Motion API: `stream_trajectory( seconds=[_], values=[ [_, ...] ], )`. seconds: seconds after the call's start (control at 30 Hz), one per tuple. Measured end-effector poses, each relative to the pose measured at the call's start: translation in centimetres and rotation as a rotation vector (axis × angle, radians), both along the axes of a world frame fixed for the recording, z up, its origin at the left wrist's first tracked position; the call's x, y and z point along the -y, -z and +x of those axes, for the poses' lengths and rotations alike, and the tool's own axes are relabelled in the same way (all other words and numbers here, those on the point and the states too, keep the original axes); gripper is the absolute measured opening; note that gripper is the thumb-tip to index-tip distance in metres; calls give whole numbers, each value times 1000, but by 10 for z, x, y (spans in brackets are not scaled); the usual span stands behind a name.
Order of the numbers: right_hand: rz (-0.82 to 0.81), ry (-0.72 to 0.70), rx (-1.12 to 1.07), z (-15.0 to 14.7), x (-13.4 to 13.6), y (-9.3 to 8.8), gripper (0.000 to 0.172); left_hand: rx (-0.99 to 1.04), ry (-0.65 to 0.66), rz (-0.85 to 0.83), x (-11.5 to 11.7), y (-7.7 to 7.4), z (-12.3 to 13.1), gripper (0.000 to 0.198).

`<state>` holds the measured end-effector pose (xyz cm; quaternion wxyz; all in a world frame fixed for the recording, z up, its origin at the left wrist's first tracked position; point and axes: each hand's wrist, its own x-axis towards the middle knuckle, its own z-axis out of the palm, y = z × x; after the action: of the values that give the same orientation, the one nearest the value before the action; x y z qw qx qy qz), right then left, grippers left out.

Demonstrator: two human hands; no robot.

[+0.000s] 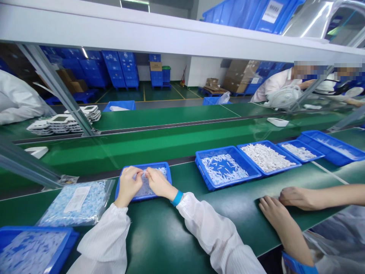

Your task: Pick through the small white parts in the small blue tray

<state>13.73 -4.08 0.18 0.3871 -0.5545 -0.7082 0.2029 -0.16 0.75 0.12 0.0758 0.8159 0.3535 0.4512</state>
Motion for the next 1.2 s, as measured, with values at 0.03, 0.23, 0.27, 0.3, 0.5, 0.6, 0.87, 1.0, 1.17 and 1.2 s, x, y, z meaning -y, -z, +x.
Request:
stream_trajectory(
  seconds=[0.03,0.23,0.27,0.3,0.5,0.6,0.87,1.0,1.17,1.2],
  values=[
    [8,4,13,0,0,0,23,-4,13,7,0,0,0,19],
    [-9,6,32,0,2,-1,20,-24,51,31,0,3,1,21],
    [-16,3,29,0,2,-1,20,-34,57,29,0,4,0,21],
    [-21,1,24,0,2,-1,20,-43,65,28,0,4,0,21],
    [-38,-43,22,-1,4,-2,20,-20,122,-17,1,0,0,23],
    [-30,-34,3,-2,4,-2,20,-7,122,-33,2,-2,1,23],
    [9,50,-168,-1,1,-3,32,15,79,-9,4,-2,3,21],
    [35,62,-188,-1,3,-4,33,15,69,19,5,-4,3,21],
    [37,57,-161,-2,3,-5,33,37,50,37,5,-3,3,20],
    [33,59,-150,-2,3,-5,33,40,50,40,5,-2,3,19]
  ],
)
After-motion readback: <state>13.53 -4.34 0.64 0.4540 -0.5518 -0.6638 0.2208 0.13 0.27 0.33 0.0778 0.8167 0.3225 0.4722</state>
